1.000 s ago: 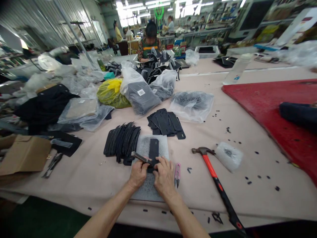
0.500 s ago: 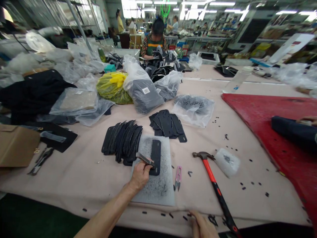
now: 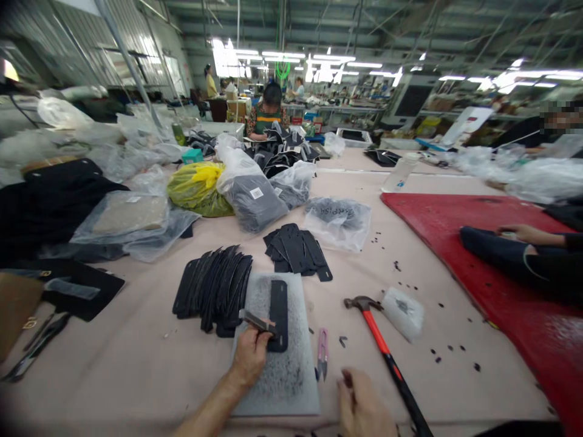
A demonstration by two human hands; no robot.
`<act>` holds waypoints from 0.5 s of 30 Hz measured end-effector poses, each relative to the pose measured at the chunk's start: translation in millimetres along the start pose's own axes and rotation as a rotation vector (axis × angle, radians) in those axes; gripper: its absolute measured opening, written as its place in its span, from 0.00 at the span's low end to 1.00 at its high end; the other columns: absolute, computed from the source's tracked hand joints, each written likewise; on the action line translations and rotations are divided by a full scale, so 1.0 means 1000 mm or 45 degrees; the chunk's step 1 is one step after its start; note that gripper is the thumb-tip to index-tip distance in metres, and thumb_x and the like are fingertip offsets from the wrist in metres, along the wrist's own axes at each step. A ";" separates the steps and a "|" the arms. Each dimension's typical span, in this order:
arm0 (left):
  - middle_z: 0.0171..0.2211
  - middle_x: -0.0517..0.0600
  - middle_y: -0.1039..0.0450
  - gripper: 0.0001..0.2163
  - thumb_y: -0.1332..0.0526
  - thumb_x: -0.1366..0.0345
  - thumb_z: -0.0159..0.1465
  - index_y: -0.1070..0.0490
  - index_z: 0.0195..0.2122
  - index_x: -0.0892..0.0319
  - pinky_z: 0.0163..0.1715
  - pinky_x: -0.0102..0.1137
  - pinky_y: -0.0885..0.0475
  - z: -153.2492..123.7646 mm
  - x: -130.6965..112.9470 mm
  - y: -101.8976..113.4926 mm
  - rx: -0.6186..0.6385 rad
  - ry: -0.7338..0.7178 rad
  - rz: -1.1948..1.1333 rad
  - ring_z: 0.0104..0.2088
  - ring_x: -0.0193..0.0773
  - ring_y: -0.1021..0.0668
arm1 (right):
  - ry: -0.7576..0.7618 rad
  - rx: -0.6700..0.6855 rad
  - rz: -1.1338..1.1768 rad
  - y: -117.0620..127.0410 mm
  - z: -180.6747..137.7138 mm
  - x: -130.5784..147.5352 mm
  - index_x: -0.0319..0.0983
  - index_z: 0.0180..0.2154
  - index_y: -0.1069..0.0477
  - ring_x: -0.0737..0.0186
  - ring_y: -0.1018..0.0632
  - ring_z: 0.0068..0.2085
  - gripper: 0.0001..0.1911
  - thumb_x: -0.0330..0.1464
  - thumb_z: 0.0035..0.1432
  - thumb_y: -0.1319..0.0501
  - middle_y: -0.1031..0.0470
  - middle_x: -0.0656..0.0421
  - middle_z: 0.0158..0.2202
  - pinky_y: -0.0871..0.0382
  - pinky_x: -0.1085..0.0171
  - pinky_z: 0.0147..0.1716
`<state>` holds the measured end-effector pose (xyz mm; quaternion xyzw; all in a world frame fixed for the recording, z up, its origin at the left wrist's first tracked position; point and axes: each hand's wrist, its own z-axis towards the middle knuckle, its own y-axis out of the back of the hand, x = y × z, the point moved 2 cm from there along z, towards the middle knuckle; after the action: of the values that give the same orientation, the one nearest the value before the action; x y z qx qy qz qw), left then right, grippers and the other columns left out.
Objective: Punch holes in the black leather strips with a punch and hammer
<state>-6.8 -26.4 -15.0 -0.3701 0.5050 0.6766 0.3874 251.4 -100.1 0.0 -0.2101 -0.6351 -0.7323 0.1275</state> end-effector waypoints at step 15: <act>0.35 0.56 0.19 0.13 0.44 0.58 0.64 0.23 0.37 0.60 0.39 0.37 0.21 -0.012 0.022 0.029 -0.270 0.131 0.100 0.38 0.47 0.18 | 0.084 0.010 -0.024 -0.082 0.083 0.100 0.30 0.58 0.40 0.43 0.32 0.59 0.29 0.35 0.57 0.46 0.36 0.39 0.59 0.37 0.51 0.54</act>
<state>-41.0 -40.0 -26.2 -0.4231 0.4639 0.7212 0.2928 138.7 2.9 -16.6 -0.1794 -0.6355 -0.7374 0.1423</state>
